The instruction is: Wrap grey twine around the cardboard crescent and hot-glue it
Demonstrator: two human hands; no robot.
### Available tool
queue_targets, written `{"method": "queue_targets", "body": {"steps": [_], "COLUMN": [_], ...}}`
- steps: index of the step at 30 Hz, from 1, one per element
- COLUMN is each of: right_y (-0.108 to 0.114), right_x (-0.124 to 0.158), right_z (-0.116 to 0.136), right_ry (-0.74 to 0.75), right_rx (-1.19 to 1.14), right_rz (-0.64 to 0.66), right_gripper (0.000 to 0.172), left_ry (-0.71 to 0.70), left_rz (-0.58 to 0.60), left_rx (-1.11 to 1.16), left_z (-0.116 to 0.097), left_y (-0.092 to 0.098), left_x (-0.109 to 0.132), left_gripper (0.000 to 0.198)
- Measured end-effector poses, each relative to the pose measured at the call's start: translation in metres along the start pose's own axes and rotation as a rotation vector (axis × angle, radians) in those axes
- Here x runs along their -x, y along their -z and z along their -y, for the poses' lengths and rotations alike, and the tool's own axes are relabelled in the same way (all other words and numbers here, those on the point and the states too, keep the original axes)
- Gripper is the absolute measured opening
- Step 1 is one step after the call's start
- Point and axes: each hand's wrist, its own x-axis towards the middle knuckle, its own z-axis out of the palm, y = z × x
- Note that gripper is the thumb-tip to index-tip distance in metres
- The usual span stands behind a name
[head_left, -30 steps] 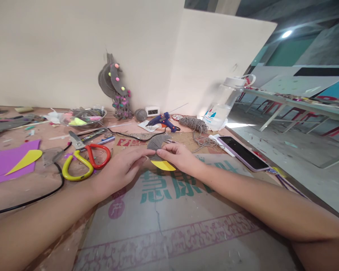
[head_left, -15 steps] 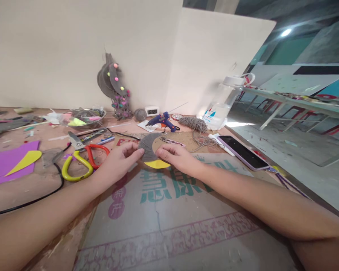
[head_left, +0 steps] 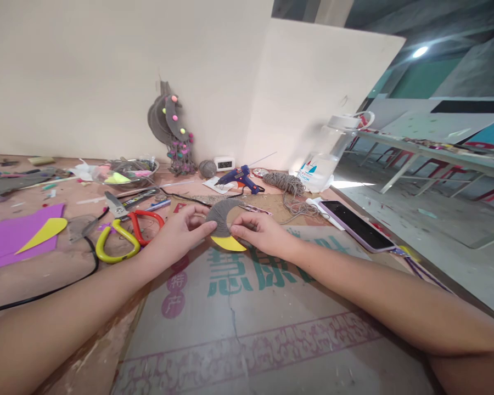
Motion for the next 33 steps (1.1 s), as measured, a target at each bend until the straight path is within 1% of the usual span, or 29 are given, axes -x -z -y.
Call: {"method": "queue_targets", "body": {"steps": [2,3,6,7,12,16,20,24,33], "right_y": [0.001,0.002,0.003,0.003,0.003,0.003,0.005,0.008,0.012], "right_x": [0.000,0.000,0.000,0.000,0.001,0.002,0.003,0.004,0.006], "right_z": [0.000,0.001,0.002,0.003,0.010,0.011,0.011,0.010,0.006], "right_ry": [0.016,0.021,0.030,0.030,-0.020,-0.041,-0.011,0.043,0.087], "right_rx": [0.010,0.016,0.020,0.015,-0.058,-0.085,-0.060,0.015,0.109], "right_rz": [0.005,0.007,0.012,0.012,-0.026,-0.040,-0.039,-0.050,-0.070], "right_gripper": [0.025,0.024,0.023,0.023,0.022,0.022,0.025,0.028,0.030], "left_ry": [-0.004,-0.019,-0.070,-0.071,-0.004,-0.020,-0.027,-0.043,-0.037], "left_rz": [-0.004,-0.007,0.019,0.032,0.116,0.141,0.145,0.103,0.057], "left_rx": [-0.001,-0.020,-0.099,-0.115,-0.134,-0.130,-0.093,-0.079,-0.073], "left_z": [0.001,0.002,0.002,0.002,-0.002,-0.002,-0.001,-0.001,-0.006], "left_y": [0.000,0.001,0.001,0.001,0.001,0.000,0.000,0.002,0.000], "left_x": [0.000,0.001,0.001,0.001,0.005,0.006,0.006,0.006,0.007], "left_gripper": [0.054,0.054,0.033,0.029,0.029,0.026,0.021,0.018,0.018]}}
